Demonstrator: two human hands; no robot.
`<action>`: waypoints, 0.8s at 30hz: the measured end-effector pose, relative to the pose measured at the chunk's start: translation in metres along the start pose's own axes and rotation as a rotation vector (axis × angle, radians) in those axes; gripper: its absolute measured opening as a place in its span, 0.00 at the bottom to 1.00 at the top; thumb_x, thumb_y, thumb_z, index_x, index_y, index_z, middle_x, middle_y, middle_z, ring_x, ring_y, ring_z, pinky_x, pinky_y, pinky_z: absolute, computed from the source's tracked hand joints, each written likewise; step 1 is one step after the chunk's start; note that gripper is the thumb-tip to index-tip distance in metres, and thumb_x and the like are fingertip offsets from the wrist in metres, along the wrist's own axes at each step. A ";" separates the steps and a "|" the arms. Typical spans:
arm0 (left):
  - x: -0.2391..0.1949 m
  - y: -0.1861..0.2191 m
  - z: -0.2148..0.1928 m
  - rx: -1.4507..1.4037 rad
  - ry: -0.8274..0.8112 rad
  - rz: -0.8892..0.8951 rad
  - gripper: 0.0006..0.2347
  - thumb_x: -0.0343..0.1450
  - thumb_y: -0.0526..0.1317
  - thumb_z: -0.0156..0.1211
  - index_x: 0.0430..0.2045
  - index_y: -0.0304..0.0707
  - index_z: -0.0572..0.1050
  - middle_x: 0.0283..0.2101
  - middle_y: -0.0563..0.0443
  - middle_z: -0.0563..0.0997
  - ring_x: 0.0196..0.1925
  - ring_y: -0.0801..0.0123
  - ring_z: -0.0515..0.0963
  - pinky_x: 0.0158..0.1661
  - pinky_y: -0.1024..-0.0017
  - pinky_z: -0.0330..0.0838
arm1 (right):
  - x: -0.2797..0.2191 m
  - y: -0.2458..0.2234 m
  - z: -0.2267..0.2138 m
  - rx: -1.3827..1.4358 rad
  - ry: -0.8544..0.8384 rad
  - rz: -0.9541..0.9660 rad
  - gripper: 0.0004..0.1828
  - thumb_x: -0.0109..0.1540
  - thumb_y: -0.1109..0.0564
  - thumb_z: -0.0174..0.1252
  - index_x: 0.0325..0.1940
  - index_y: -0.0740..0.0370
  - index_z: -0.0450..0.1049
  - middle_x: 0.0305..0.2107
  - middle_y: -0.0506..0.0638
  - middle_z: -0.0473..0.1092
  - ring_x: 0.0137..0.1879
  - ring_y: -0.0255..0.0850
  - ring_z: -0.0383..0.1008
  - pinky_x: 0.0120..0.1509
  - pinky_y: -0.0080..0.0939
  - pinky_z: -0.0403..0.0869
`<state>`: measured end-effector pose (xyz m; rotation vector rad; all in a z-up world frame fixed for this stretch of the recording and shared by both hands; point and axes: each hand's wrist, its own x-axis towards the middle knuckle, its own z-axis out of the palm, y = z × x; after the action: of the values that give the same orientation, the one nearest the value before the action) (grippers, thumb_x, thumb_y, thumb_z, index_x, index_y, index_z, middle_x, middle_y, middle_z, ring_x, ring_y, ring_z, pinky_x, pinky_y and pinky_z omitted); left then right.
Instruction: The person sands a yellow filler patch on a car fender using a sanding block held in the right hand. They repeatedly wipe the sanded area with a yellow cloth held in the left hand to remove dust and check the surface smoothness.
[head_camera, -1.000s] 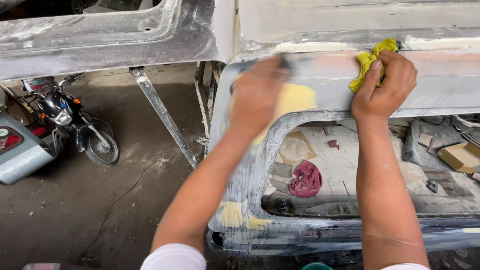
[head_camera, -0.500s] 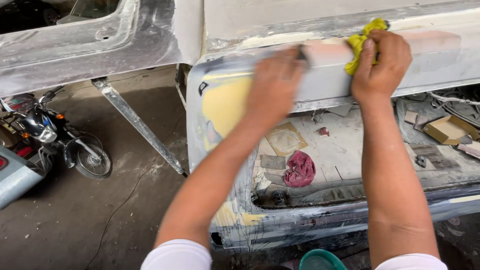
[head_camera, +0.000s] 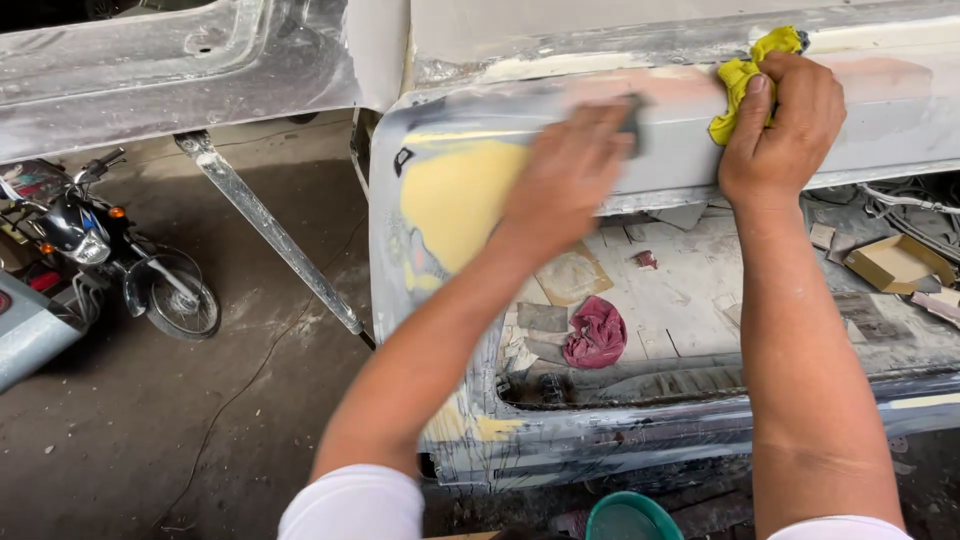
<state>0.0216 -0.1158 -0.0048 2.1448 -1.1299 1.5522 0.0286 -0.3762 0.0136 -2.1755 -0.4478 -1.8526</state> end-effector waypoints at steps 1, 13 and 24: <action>-0.020 -0.017 -0.025 0.003 0.000 -0.001 0.15 0.71 0.34 0.56 0.52 0.30 0.74 0.66 0.35 0.70 0.69 0.45 0.71 0.64 0.50 0.66 | -0.002 0.001 0.001 0.002 0.001 -0.001 0.08 0.75 0.62 0.48 0.55 0.64 0.72 0.52 0.55 0.73 0.58 0.54 0.70 0.68 0.55 0.66; -0.038 -0.005 -0.029 0.101 0.009 -0.011 0.14 0.73 0.35 0.56 0.51 0.24 0.75 0.66 0.30 0.70 0.67 0.39 0.70 0.62 0.48 0.68 | -0.001 -0.032 0.024 0.053 0.043 0.030 0.07 0.75 0.60 0.50 0.53 0.64 0.72 0.51 0.55 0.72 0.58 0.54 0.69 0.65 0.54 0.66; -0.104 -0.048 -0.069 0.267 0.183 -0.139 0.11 0.76 0.34 0.59 0.52 0.29 0.76 0.67 0.35 0.70 0.68 0.42 0.73 0.61 0.52 0.71 | -0.013 -0.058 0.044 0.113 0.085 0.047 0.10 0.77 0.57 0.52 0.60 0.63 0.73 0.57 0.56 0.72 0.64 0.56 0.69 0.72 0.54 0.66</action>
<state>-0.0043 0.0035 -0.0593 2.1328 -0.7346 1.8771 0.0447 -0.3068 -0.0070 -2.0090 -0.4681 -1.8404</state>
